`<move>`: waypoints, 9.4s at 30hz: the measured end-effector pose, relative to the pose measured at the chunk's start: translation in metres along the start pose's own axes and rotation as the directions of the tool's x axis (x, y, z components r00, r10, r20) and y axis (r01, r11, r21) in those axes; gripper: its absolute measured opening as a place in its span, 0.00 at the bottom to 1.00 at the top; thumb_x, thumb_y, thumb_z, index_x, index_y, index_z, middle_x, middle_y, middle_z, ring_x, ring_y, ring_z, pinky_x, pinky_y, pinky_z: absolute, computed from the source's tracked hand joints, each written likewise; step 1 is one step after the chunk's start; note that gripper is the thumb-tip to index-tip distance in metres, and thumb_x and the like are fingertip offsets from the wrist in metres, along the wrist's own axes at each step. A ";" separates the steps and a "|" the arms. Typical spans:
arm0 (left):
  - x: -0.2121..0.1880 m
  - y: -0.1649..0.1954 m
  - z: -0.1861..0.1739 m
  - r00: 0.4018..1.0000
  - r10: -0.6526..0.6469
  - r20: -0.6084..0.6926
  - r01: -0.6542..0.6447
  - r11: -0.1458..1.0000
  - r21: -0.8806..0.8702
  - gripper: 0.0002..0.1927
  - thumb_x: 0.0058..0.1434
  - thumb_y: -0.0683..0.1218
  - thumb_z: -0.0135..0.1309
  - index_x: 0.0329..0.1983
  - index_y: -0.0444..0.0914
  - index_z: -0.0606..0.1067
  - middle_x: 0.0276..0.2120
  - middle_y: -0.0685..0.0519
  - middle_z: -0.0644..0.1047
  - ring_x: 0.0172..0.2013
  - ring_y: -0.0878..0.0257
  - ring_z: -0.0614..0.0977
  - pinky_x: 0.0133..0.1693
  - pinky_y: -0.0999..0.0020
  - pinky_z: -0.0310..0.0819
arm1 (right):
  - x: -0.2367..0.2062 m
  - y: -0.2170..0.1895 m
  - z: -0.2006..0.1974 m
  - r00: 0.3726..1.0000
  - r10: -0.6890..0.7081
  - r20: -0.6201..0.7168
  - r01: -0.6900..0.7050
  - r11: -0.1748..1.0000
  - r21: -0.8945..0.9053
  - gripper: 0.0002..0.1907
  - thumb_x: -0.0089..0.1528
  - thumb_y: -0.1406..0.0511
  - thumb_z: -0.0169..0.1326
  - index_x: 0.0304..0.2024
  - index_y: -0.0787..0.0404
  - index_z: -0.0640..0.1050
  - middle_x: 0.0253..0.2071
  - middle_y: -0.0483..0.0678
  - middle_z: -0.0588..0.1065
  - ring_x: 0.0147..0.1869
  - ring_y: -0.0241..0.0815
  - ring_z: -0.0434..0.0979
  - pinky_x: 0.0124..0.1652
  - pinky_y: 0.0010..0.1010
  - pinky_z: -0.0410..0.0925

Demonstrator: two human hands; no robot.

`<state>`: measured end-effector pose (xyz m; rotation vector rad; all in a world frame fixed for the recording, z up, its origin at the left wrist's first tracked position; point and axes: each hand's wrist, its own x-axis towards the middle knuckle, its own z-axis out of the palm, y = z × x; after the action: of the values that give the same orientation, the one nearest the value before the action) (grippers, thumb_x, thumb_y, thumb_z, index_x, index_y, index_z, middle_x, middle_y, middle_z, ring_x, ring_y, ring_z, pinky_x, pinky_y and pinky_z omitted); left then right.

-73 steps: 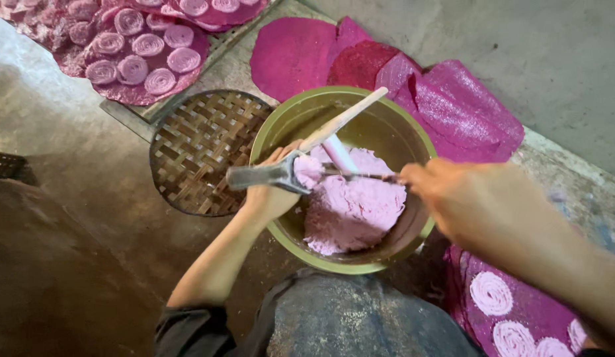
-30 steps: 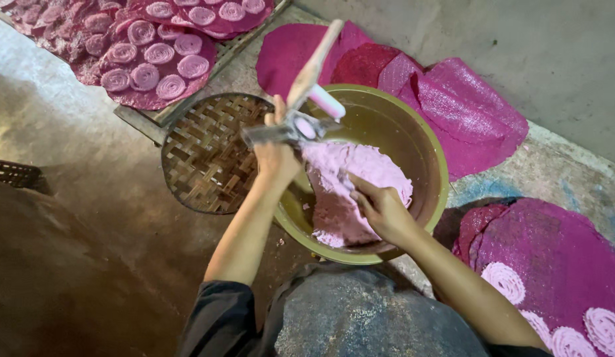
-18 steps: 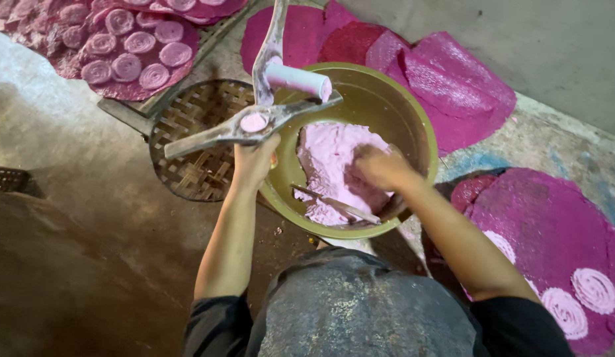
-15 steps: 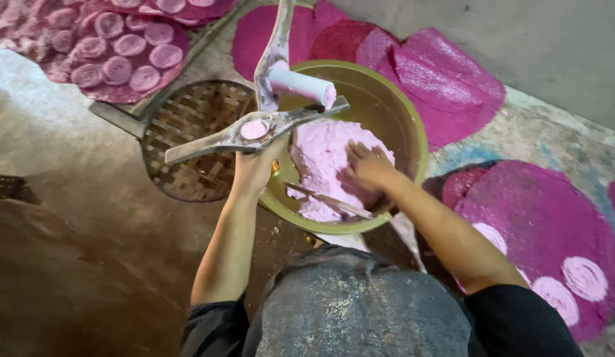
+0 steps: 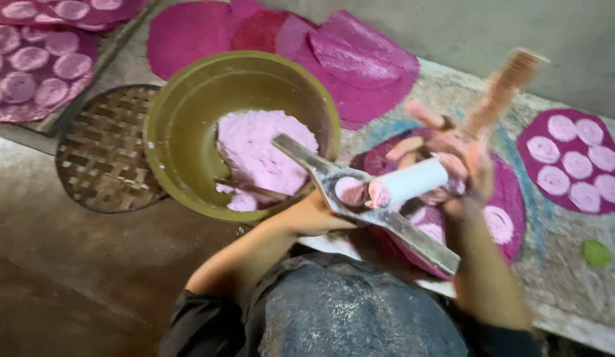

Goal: The person sits at a low table and uses a hand-held extruder press to pipe pink paste into spiral rosettes onto round pink mats. They load paste into the press from a large bowl, squeeze rosettes one at a time onto the mats, and move filled mats aside while continuing with new ones.

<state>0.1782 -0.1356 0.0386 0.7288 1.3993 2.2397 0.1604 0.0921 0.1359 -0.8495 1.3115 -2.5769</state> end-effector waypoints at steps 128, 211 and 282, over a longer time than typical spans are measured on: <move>0.333 -0.203 0.130 0.993 0.115 -0.038 -0.076 0.347 -0.935 0.16 0.66 0.58 0.40 0.35 0.40 0.66 0.29 0.54 0.67 0.34 0.59 0.71 0.43 0.60 0.67 | -0.193 -0.163 -0.209 0.355 0.458 -0.815 -0.932 0.103 -0.348 0.40 0.66 0.38 0.34 0.35 0.66 0.78 0.25 0.52 0.77 0.26 0.43 0.78 0.30 0.37 0.72; 0.072 -0.188 0.067 0.673 0.470 -0.570 0.369 0.454 0.811 0.51 0.57 0.48 0.67 0.74 0.25 0.50 0.68 0.30 0.54 0.69 0.39 0.54 0.71 0.47 0.46 | -0.269 -0.058 -0.230 0.654 0.089 -0.752 -0.455 0.840 -0.296 0.41 0.70 0.37 0.41 0.64 0.66 0.68 0.55 0.49 0.74 0.55 0.37 0.75 0.55 0.32 0.69; 0.234 -0.136 0.061 0.927 -0.070 -0.369 -0.289 0.493 -0.821 0.26 0.70 0.66 0.31 0.24 0.47 0.63 0.19 0.61 0.63 0.23 0.65 0.66 0.37 0.62 0.62 | -0.117 -0.095 -0.147 0.482 0.449 -0.753 -0.776 -0.181 -0.604 0.42 0.67 0.39 0.33 0.35 0.69 0.80 0.22 0.52 0.76 0.27 0.44 0.77 0.32 0.38 0.70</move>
<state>0.0401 0.1005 -0.0118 0.0263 0.1201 2.8239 0.1924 0.2957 0.0917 0.3215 2.5375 -0.7794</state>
